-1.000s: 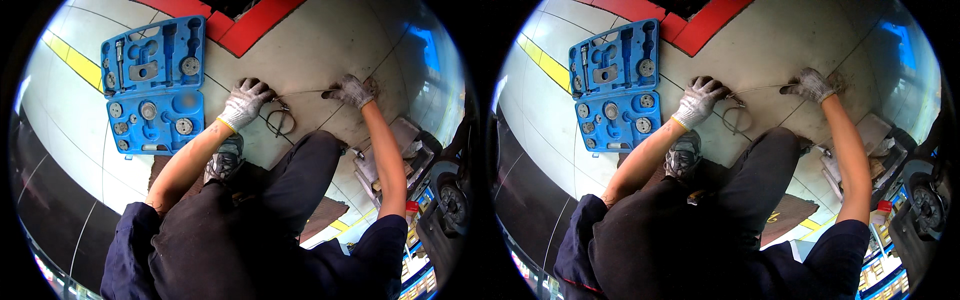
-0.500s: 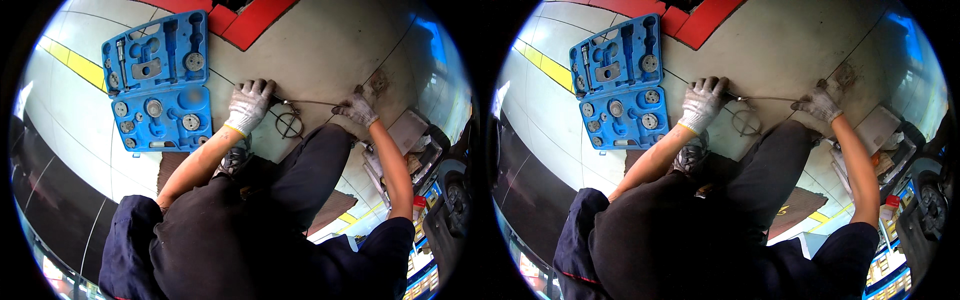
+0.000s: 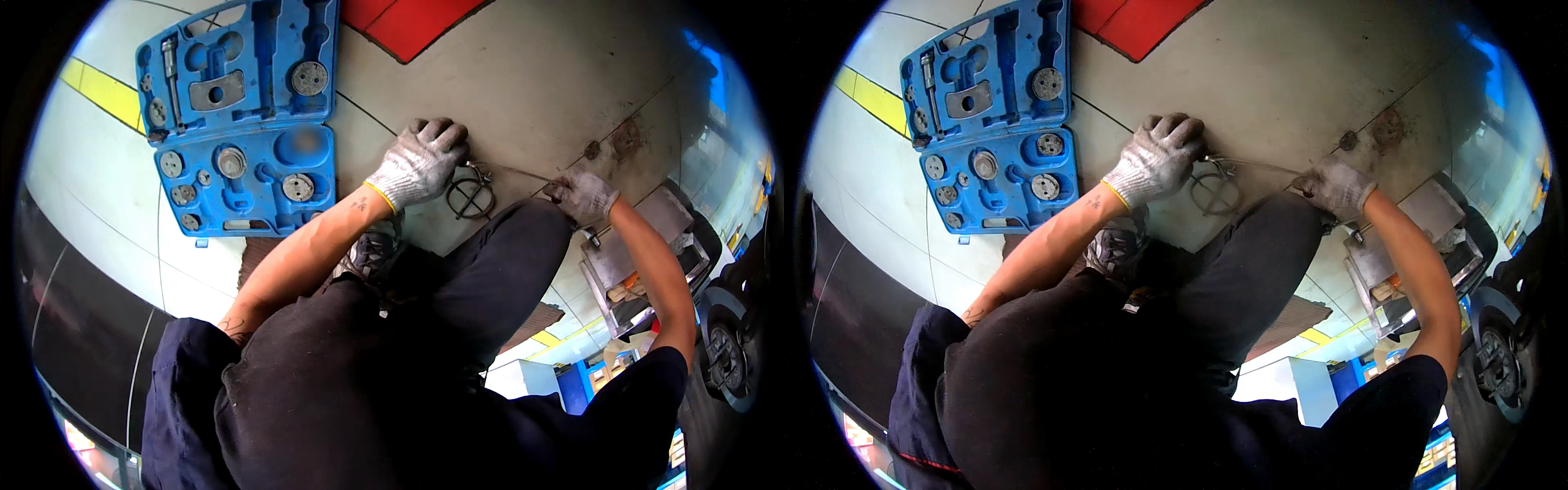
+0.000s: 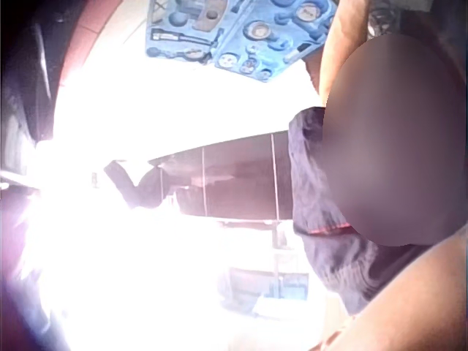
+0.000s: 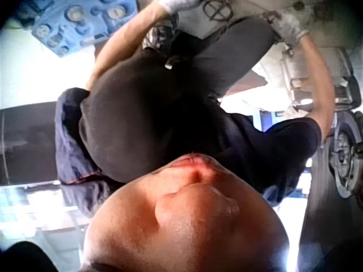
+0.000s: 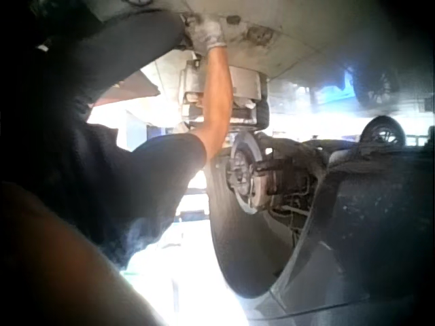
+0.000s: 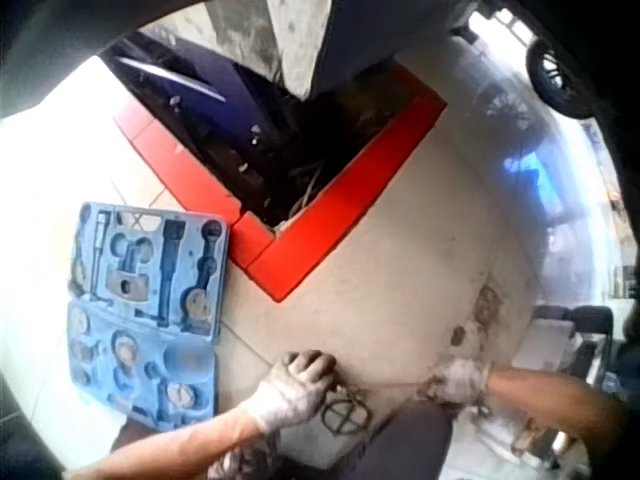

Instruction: The person sits on the floor and selects various metal discs and rings from a blue organizer case. They use a socket wrench and a spanner to tighten and adjust components, assembling them into a small mechanical assembly.

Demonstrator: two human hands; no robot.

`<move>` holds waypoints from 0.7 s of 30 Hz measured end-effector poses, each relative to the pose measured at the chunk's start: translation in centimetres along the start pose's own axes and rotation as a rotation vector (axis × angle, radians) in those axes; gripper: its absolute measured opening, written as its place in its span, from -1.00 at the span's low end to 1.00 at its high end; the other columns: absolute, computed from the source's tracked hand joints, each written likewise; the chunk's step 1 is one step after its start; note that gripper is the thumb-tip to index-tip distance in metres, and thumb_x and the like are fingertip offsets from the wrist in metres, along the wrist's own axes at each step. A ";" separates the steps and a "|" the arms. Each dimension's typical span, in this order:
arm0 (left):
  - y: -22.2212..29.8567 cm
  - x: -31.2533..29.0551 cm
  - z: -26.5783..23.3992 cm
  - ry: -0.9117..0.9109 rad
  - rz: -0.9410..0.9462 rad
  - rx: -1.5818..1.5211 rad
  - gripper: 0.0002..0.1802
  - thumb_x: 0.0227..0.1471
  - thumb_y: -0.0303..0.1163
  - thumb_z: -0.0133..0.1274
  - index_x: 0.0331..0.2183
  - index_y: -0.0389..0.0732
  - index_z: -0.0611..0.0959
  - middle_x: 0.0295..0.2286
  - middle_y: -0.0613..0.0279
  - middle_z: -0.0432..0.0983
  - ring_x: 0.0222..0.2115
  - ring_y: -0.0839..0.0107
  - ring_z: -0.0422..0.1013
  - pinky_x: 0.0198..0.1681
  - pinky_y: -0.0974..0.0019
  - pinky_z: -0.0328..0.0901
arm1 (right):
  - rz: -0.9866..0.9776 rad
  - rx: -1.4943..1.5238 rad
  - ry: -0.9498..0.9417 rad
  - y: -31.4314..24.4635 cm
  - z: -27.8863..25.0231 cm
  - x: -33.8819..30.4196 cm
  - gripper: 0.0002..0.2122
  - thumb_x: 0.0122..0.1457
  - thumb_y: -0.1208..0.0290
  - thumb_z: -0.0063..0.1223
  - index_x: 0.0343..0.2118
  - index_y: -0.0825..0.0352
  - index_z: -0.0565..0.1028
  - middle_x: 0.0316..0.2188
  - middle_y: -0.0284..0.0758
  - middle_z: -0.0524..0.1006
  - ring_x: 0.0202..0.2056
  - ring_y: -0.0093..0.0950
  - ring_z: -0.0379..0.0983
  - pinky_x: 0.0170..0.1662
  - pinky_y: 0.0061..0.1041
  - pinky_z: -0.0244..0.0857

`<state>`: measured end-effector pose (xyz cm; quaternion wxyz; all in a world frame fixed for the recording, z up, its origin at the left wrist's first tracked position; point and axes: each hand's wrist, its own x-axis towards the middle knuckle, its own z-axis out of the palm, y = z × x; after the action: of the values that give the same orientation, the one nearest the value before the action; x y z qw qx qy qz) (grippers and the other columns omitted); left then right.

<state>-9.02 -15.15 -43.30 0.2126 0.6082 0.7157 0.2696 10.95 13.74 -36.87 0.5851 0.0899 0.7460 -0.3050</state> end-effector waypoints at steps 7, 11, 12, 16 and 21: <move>0.1 0.3 -5.9 -0.160 -0.253 -0.519 -0.66 -0.22 -0.56 0.00 -0.26 -0.27 0.56 -0.18 -0.09 0.41 -0.20 -0.17 0.43 -0.16 0.00 0.39 | -0.068 -0.053 0.083 -5.9 -4.4 -2.8 -0.69 0.26 0.21 -0.03 -0.05 0.24 0.57 -0.16 -0.07 0.56 -0.12 -0.10 0.49 -0.02 -0.22 0.36; -0.2 0.4 -7.8 -0.203 -0.277 -0.625 -0.73 -0.12 -0.49 -0.03 -0.27 -0.28 0.55 -0.25 -0.12 0.42 -0.28 -0.14 0.43 -0.20 0.02 0.37 | -0.036 0.039 0.197 -8.0 -4.0 -4.9 -0.68 0.22 0.21 0.07 -0.10 0.34 0.57 -0.25 -0.01 0.57 -0.18 -0.06 0.51 -0.10 -0.19 0.38; -0.2 0.4 -7.4 -0.193 -0.290 -0.632 -0.73 -0.10 -0.47 -0.03 -0.26 -0.27 0.55 -0.28 -0.11 0.42 -0.29 -0.13 0.43 -0.20 0.01 0.37 | -0.009 0.022 0.191 -8.2 -3.9 -5.3 -0.68 0.22 0.21 0.07 -0.10 0.34 0.56 -0.25 -0.01 0.57 -0.18 -0.06 0.51 -0.10 -0.19 0.38; 0.5 -0.1 -6.7 -0.083 -0.347 -0.740 -0.79 0.04 -0.39 -0.05 -0.28 -0.26 0.57 -0.41 -0.06 0.49 -0.37 -0.08 0.47 -0.26 0.09 0.39 | 0.045 0.040 0.287 -8.9 -3.0 -6.5 -0.70 0.20 0.21 0.09 -0.12 0.32 0.55 -0.30 -0.03 0.57 -0.21 -0.07 0.51 -0.12 -0.16 0.36; 2.7 -1.9 -7.7 -0.162 -0.434 -0.744 -0.79 0.15 -0.37 -0.05 -0.28 -0.28 0.59 -0.45 0.01 0.57 -0.48 0.11 0.50 -0.31 0.20 0.40 | 0.114 -0.203 0.423 -9.5 -1.2 -8.8 -0.72 0.18 0.22 0.10 -0.12 0.27 0.51 -0.35 -0.11 0.56 -0.23 -0.11 0.50 -0.15 -0.16 0.35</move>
<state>-11.52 -17.66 -35.77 0.5245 0.3447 0.6622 0.4094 7.92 8.83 -25.25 0.4381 0.1347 0.8725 -0.1694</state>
